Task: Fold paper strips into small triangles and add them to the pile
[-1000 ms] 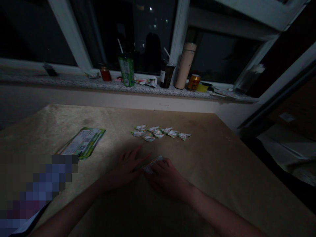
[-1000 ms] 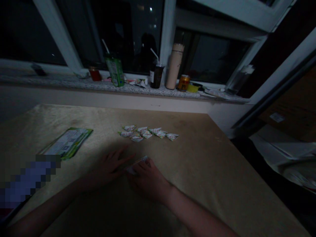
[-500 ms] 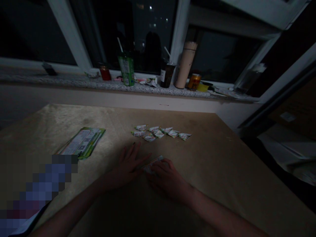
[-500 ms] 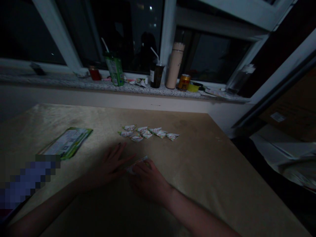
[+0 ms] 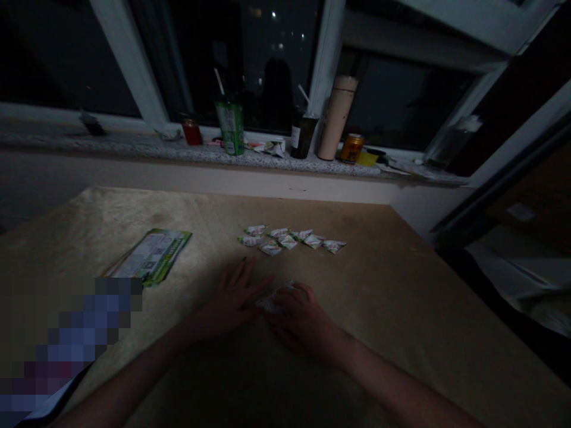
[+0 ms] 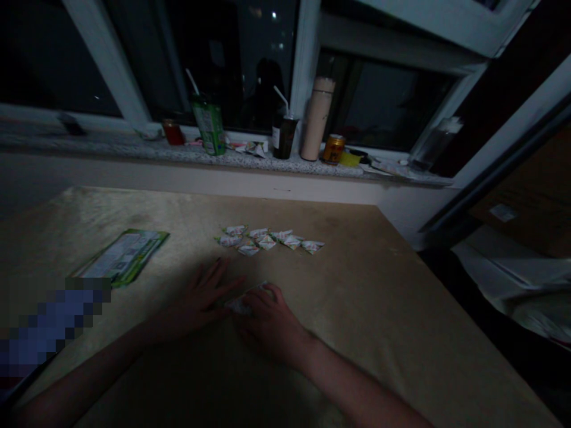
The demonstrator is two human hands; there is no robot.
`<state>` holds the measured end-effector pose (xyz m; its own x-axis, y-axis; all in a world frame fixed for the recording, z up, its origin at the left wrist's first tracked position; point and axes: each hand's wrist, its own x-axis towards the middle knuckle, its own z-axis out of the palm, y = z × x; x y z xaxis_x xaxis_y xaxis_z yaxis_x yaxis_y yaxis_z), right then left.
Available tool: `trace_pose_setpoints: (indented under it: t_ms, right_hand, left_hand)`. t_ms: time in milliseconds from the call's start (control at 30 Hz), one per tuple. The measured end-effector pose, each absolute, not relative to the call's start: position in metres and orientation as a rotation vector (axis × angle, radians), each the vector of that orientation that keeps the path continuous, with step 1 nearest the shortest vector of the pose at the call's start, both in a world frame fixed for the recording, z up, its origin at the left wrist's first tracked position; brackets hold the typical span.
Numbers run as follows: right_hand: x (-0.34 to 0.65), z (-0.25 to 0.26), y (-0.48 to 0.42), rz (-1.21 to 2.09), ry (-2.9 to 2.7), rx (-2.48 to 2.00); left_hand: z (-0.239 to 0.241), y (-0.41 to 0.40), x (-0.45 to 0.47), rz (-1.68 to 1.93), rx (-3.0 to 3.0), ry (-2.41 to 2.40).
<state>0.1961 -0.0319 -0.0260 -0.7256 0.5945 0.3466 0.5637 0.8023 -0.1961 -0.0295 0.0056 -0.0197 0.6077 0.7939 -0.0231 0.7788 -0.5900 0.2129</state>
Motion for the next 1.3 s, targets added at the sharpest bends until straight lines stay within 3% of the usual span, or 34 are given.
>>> trace_pose_setpoints:
  t_ms: [333,533,1300]
  right_hand:
    - [0.202,-0.027,-0.026,0.361,-2.404,-0.897]
    - [0.21,-0.029,-0.016,0.442,-2.079,-1.274]
    - [0.21,-0.025,-0.009,0.61,-2.053,-1.395]
  left_hand:
    - [-0.022,0.007,-0.033,0.16,2.643,1.256]
    - [-0.02,0.005,-0.033,0.211,2.664,1.265]
    - [-0.02,0.004,-0.027,0.529,2.501,1.405]
